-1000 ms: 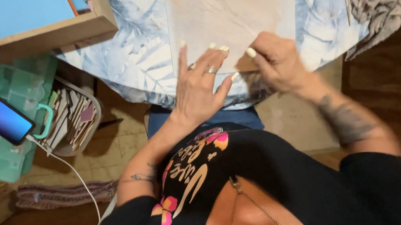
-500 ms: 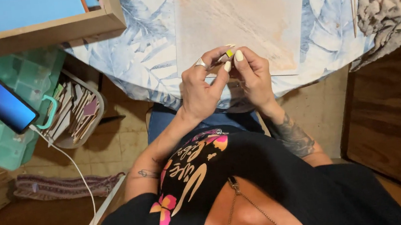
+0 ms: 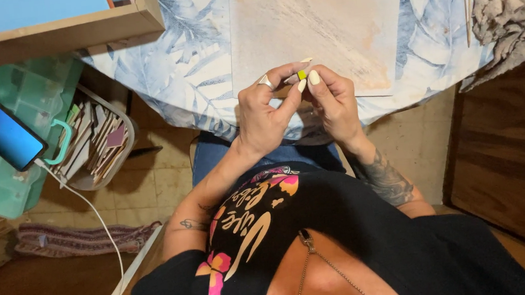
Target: The person is sanding the edges of small mosaic tiles and placing them onto a decorative box to create a mosaic pattern.
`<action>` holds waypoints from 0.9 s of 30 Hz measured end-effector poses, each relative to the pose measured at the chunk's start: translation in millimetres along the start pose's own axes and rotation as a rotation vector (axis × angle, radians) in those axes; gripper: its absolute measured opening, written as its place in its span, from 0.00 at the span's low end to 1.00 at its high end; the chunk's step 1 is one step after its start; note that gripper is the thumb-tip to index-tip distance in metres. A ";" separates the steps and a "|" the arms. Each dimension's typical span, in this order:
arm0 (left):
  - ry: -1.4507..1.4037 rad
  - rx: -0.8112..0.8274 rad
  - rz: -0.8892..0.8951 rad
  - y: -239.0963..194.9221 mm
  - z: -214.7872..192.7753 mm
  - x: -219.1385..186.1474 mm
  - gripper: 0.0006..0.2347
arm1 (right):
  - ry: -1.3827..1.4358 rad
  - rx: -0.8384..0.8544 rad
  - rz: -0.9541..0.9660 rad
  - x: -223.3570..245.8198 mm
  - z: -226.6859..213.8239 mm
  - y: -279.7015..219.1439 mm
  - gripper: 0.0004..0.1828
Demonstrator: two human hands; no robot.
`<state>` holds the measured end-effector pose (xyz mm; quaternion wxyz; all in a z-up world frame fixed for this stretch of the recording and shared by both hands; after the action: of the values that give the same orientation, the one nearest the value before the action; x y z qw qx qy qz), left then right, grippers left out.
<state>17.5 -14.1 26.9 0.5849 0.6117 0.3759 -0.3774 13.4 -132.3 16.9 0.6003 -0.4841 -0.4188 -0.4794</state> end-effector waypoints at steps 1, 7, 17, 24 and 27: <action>-0.016 0.004 0.002 -0.5 -0.1 0.7 0.08 | -0.018 0.008 -0.008 -2.5 -2.6 -1.1 0.12; -0.054 0.024 0.016 -0.3 -1.0 -0.5 0.08 | -0.035 0.012 -0.023 -8.9 -7.0 -4.2 0.12; -0.074 0.050 0.032 -1.9 -2.9 -0.5 0.08 | -0.022 0.003 -0.013 -8.1 -4.5 -2.6 0.15; -0.054 0.072 0.063 -0.6 -3.0 -0.3 0.08 | -0.140 -0.018 -0.025 1.9 -1.2 -4.6 0.13; -0.018 0.072 0.093 -0.2 -3.4 -4.7 0.09 | -0.157 -0.036 -0.005 9.1 4.5 -6.3 0.12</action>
<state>15.3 -10.8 31.2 0.5828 0.6457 0.3282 -0.3683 8.8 -129.8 27.7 0.5557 -0.5299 -0.4572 -0.4488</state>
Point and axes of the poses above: each hand's wrist, its own y-axis towards the middle knuckle, its own z-axis out of the palm, x = y × z, the point moved 2 cm from there along y, towards the middle knuckle, and after that the axes turned 12 degrees about z, right-handed, at the moved point
